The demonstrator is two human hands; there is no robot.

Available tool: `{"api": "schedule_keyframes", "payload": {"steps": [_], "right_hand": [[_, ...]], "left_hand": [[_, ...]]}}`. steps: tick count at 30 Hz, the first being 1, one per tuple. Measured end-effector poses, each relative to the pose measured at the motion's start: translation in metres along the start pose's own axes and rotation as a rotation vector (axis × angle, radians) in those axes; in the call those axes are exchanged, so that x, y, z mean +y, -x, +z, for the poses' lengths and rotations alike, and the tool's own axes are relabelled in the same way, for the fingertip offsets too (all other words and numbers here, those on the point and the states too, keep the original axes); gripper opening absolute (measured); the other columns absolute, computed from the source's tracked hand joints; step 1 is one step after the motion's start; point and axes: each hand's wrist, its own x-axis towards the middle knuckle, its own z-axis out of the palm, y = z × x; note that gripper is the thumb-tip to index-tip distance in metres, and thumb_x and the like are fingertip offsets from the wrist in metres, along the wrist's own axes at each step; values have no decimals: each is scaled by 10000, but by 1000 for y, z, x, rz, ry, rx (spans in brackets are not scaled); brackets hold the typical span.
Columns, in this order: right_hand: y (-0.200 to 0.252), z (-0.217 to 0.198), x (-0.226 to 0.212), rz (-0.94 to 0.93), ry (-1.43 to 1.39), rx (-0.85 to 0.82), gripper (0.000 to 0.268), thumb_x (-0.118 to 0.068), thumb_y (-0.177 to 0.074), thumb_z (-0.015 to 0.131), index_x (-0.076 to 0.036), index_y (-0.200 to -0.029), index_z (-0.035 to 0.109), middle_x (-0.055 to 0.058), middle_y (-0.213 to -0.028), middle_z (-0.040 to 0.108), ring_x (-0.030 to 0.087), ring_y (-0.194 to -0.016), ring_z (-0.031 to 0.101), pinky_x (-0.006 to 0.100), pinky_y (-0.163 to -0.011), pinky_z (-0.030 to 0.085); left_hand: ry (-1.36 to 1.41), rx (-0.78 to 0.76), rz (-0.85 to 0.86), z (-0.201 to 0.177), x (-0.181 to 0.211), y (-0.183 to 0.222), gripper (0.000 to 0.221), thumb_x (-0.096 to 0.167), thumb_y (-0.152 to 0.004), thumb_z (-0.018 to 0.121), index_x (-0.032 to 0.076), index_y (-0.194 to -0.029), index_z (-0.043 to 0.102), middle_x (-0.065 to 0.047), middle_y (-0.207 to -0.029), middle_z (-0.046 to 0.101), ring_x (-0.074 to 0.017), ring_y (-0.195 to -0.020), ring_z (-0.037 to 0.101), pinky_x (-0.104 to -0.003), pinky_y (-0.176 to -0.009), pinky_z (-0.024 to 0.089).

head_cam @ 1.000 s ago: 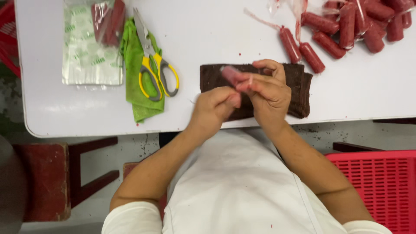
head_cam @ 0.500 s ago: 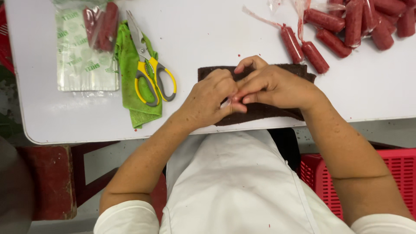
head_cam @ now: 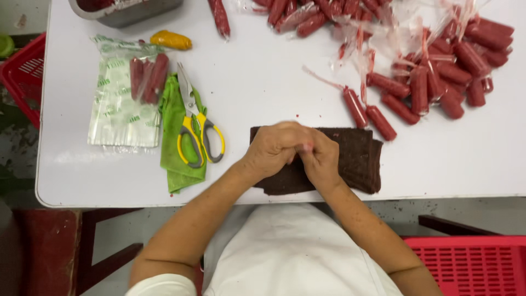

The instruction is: The person repeatedly picks up small red sausages, places each into a clear plastic sleeve, and ties the sleeve closed with a thin red string. The wrapped sausages are placed on the table. A brown cloth is used to wipe the sausage before wrapping.

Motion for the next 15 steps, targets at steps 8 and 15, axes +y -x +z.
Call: {"api": "schedule_keyframes", "payload": {"steps": [8, 15], "right_hand": [[-55, -46, -37, 2, -85, -327, 234, -235, -941, 651, -48, -862, 767, 94, -604, 740, 198, -540, 708, 319, -592, 566], [-112, -165, -6, 44, 778, -71, 347, -248, -1008, 619, -101, -1316, 680, 61, -1303, 696, 242, -1164, 638, 347, -983, 449]], "left_hand": [[-874, -398, 275, -78, -111, -124, 233, 12, -896, 566, 176, -1015, 680, -53, -890, 703, -294, -879, 695, -427, -761, 580], [-1392, -203, 226, -112, -173, -284, 370, 104, -911, 576, 122, -1278, 621, -126, -1036, 571, -342, -995, 533, -467, -656, 546]]}}
